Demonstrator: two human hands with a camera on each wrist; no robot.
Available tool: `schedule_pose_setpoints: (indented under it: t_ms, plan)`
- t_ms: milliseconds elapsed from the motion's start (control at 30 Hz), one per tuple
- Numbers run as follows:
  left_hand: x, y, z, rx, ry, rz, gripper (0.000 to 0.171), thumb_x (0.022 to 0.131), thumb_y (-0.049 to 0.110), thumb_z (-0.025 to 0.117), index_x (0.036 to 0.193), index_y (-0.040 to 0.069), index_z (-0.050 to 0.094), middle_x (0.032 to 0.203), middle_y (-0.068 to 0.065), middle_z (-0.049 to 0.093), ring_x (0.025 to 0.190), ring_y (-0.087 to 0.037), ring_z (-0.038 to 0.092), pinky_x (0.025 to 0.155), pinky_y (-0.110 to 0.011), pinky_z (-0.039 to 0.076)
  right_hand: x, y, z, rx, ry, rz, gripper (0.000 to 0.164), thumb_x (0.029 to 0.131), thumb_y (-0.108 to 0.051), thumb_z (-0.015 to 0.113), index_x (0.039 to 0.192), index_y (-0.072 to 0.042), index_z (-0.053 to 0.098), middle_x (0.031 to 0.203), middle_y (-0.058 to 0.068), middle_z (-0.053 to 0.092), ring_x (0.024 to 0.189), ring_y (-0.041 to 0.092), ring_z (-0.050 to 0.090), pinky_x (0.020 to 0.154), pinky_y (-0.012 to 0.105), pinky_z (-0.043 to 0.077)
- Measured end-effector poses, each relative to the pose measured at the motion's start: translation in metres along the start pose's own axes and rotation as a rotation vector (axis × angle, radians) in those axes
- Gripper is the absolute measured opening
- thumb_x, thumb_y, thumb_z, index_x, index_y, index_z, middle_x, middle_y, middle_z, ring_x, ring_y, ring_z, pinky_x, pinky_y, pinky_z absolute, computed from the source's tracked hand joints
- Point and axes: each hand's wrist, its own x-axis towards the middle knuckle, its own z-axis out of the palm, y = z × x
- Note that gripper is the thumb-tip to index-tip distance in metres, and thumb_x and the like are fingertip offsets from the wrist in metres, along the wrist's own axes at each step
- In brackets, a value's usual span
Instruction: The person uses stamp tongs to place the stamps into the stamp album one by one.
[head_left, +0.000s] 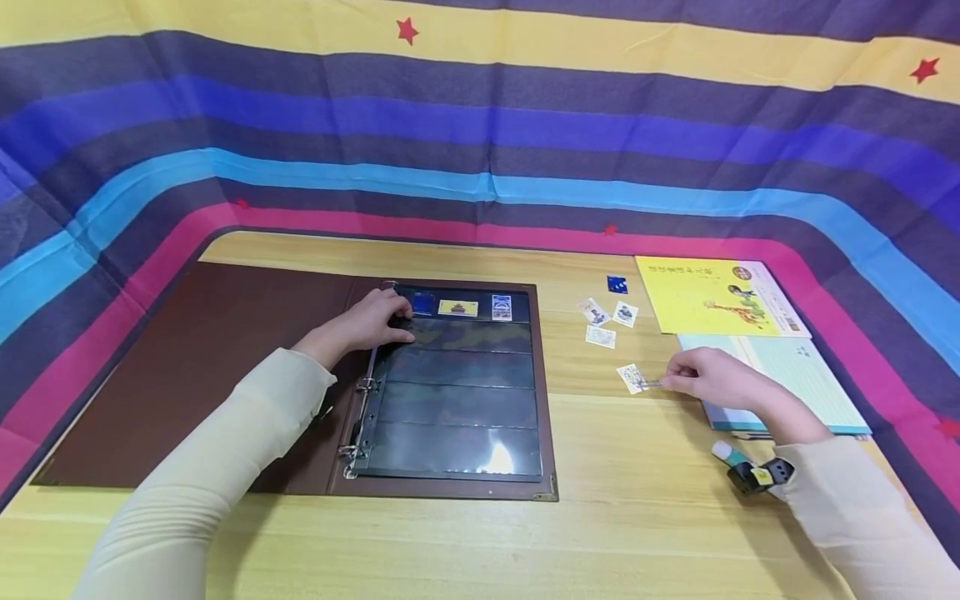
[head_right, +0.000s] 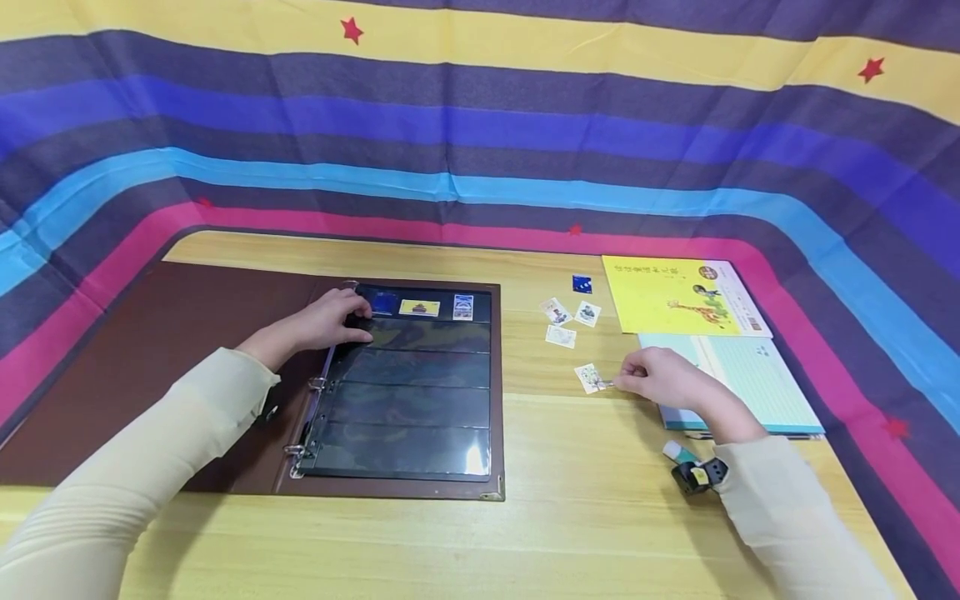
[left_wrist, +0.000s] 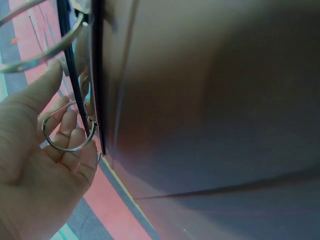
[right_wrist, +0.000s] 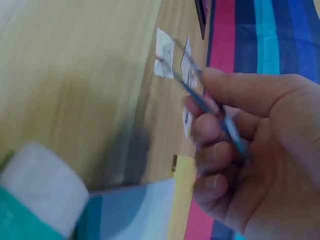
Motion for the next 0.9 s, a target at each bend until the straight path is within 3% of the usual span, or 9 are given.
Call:
schedule_pose_setpoints:
  t_ms: [200, 400, 667, 900]
  plan:
    - [0.0, -0.001, 0.0, -0.009, 0.001, -0.006, 0.033, 0.072, 0.029, 0.062, 0.094, 0.006, 0.052, 0.094, -0.008, 0.045, 0.088, -0.022, 0.035, 0.077, -0.037, 0.031, 0.013, 0.004, 0.003, -0.06, 0.142, -0.046, 0.008, 0.079, -0.016, 0.056, 0.075, -0.009, 0.056, 0.064, -0.002, 0.048, 0.057, 0.013, 0.041, 0.053, 0.028, 0.035]
    - [0.0, 0.0, 0.0, -0.008, 0.0, -0.008, 0.034, 0.073, 0.029, 0.062, 0.095, 0.006, 0.052, 0.095, -0.009, 0.045, 0.089, -0.022, 0.035, 0.077, -0.037, 0.031, 0.02, 0.008, 0.006, -0.132, 0.14, -0.062, 0.004, 0.076, -0.011, 0.058, 0.073, -0.01, 0.056, 0.063, -0.003, 0.048, 0.057, 0.013, 0.041, 0.054, 0.029, 0.035]
    - [0.0, 0.0, -0.001, -0.011, 0.009, -0.007, 0.034, 0.073, 0.029, 0.062, 0.095, 0.005, 0.053, 0.095, -0.008, 0.045, 0.089, -0.022, 0.034, 0.077, -0.037, 0.031, 0.022, 0.005, 0.008, -0.237, 0.159, -0.013, 0.007, 0.075, -0.016, 0.06, 0.07, -0.015, 0.055, 0.061, -0.004, 0.046, 0.055, 0.013, 0.04, 0.053, 0.029, 0.032]
    - [0.001, -0.001, 0.0, -0.015, 0.008, 0.001, 0.034, 0.072, 0.03, 0.062, 0.094, 0.006, 0.053, 0.093, -0.008, 0.045, 0.087, -0.022, 0.034, 0.075, -0.036, 0.031, 0.025, -0.005, 0.002, -0.175, 0.247, -0.033, 0.006, 0.076, -0.016, 0.059, 0.073, -0.011, 0.057, 0.061, -0.002, 0.047, 0.054, 0.013, 0.039, 0.051, 0.028, 0.031]
